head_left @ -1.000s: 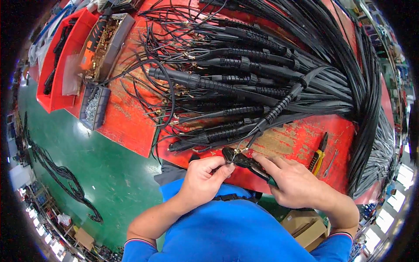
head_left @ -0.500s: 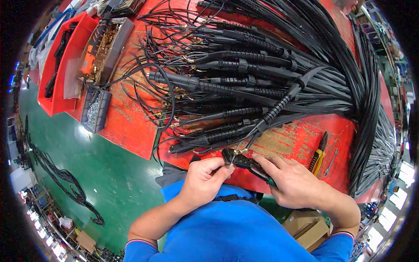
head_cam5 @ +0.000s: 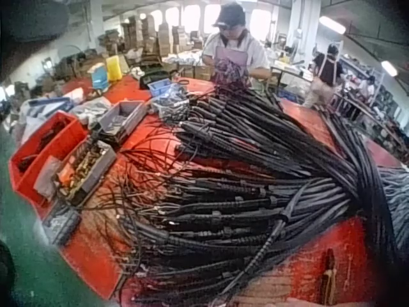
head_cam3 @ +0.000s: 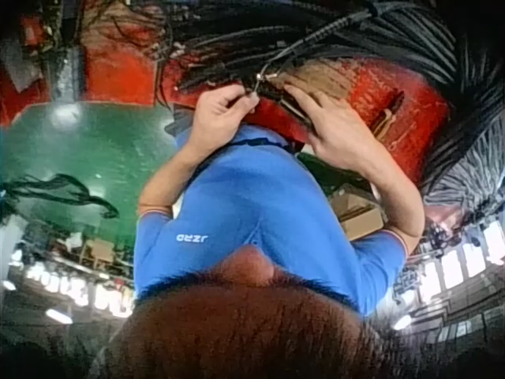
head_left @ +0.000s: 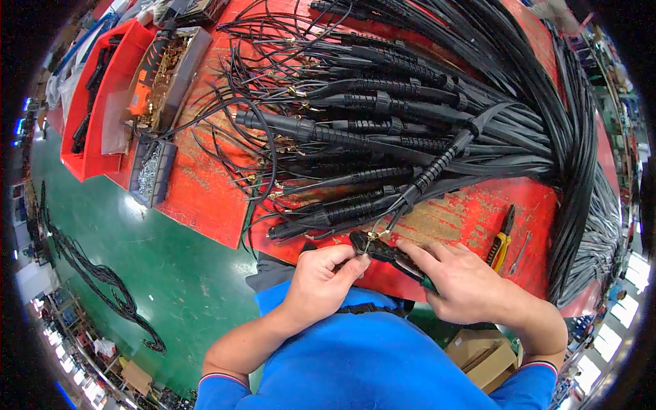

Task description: The person assembles electrical cable harnesses by stripping wires from a wire spool with wire strippers and attaching electrical connectors using pliers and an electric screwdriver.

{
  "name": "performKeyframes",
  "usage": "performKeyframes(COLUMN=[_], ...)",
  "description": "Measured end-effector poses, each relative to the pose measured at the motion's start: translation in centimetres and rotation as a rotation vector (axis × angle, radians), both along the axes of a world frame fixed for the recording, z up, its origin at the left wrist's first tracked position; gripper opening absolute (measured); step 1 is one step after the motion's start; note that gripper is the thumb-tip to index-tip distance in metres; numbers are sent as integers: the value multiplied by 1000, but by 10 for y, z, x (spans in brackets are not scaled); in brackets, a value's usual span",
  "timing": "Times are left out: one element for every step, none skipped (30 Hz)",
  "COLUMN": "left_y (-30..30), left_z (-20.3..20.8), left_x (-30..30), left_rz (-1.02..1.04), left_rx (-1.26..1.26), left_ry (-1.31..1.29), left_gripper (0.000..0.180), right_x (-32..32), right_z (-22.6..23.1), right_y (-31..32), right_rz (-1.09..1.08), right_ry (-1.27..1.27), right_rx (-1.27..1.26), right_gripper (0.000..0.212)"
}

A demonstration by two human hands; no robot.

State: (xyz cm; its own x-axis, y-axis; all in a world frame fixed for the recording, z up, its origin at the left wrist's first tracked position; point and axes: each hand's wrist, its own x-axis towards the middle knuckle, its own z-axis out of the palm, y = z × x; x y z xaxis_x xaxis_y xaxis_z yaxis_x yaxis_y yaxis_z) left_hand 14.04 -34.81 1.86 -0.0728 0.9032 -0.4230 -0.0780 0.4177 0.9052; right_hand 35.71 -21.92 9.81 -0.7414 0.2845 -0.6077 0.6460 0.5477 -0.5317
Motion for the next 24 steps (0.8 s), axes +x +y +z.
performKeyframes(left_y=[-1, -2, -1, 0, 1, 1, 0, 0, 0, 0, 0, 0, 1, 1, 1, 1, 2, 1, 0, 0, 0, 0, 0, 0], left_z=[-3, -4, -3, -1, 0, 0, -1, -2, -1, -1, -1, -1, -1, -1, -1, 0, 1, 1, 1, 0, 0, 1, 1, -1], left_x=[0, 0, 0, 0, 0, 0, -1, -2, -1, 0, 0, -1, -2, -3, -3, -3, -3, -3, -2, -2, -3, -3, -2, -2], left_rz=[0, 0, 0, -1, -2, -2, -10, -18, -17, -12, -7, -6, -22, -37, -37, -28, -20, -19, -27, -35, -35, -28, -20, -19], left_rx=[-4, -9, -9, 5, 20, 20, 20, 19, 19, 15, 11, 12, 21, 30, 31, 20, 8, 9, 0, -10, -9, 0, 10, 10], left_ry=[-16, -32, -32, -18, -3, -4, -1, 1, 1, 3, 4, 4, 16, 28, 27, 2, -23, -23, -17, -11, -12, -13, -15, -14], left_gripper=[19, 19, 19, 19, 20, 20, 20, 21, 21, 21, 21, 21, 21, 20, 20, 19, 19, 19, 18, 18, 18, 18, 18, 18], right_x=[0, 0, -1, -1, 0, 0, 1, 1, 1, 1, 1, 0, -1, -3, -6, -8, -8, -8, -7, -6, -5, -4, -4, -5], right_z=[0, 1, 1, 1, 0, -1, -2, -3, -3, -3, -3, -4, -4, -3, -1, 0, -1, -2, -3, -4, -4, -5, -5, -6], right_y=[0, 0, 0, -1, -1, -1, 0, 1, 2, 3, 2, 2, 1, 3, 5, 7, 7, 7, 8, 7, 7, 6, 6, 6], right_rz=[14, 13, 18, 22, 21, 13, 6, 7, 2, -2, -1, -36, -71, -71, -71, -71, -70, -64, -59, -59, -55, -50, -49, -47], right_ry=[-7, -7, -9, -12, -12, -9, -4, -5, 0, 4, 4, -23, -50, -51, -91, -131, -132, -131, -131, -132, -122, -111, -111, -109], right_rx=[13, 13, 22, 32, 32, 19, 5, 5, -21, -47, -47, -74, -101, -100, -130, -158, -157, -157, -157, -157, -149, -142, -141, -136], right_gripper=[82, 82, 82, 82, 82, 82, 82, 82, 82, 81, 81, 81, 80, 80, 79, 78, 78, 78, 77, 77, 76, 76, 76, 77])
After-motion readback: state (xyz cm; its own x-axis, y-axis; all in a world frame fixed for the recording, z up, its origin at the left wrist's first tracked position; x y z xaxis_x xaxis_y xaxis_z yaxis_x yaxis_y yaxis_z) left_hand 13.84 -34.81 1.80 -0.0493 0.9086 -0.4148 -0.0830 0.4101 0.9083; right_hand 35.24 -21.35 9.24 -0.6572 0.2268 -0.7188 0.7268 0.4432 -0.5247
